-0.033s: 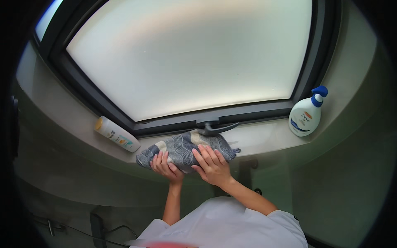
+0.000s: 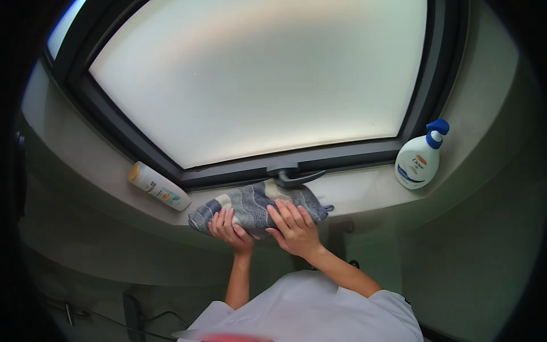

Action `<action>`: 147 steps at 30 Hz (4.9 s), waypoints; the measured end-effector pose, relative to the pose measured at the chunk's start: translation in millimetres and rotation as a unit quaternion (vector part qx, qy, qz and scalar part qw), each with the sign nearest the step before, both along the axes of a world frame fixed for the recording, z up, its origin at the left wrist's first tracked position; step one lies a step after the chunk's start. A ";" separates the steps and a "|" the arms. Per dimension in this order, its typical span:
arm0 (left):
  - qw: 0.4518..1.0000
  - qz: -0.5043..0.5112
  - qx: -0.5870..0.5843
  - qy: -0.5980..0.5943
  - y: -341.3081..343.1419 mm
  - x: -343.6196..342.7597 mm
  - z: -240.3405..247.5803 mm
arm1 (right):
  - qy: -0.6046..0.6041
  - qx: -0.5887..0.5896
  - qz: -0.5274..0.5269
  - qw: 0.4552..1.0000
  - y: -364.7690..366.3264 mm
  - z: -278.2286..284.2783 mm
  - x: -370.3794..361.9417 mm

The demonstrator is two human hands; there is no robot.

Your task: Wiping a bathroom windowsill with a cloth.

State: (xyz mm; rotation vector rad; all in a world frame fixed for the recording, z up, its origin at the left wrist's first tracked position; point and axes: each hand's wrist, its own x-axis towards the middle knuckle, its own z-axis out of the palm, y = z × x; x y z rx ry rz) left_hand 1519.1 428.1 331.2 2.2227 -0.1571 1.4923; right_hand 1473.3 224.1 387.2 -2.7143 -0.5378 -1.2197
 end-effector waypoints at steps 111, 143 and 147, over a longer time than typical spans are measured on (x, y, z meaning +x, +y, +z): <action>0.988 0.064 0.064 0.128 18.6 -18.3 48.3 | 0.087 0.165 0.174 0.967 5.9 39.8 13.7; 0.969 -0.134 0.147 0.145 -57.6 -33.1 57.4 | 0.056 0.124 -0.077 0.988 -19.4 24.5 -7.9; 0.972 -0.104 0.154 0.145 -8.7 -27.9 49.1 | 0.069 0.123 -0.034 0.989 24.1 24.0 -3.9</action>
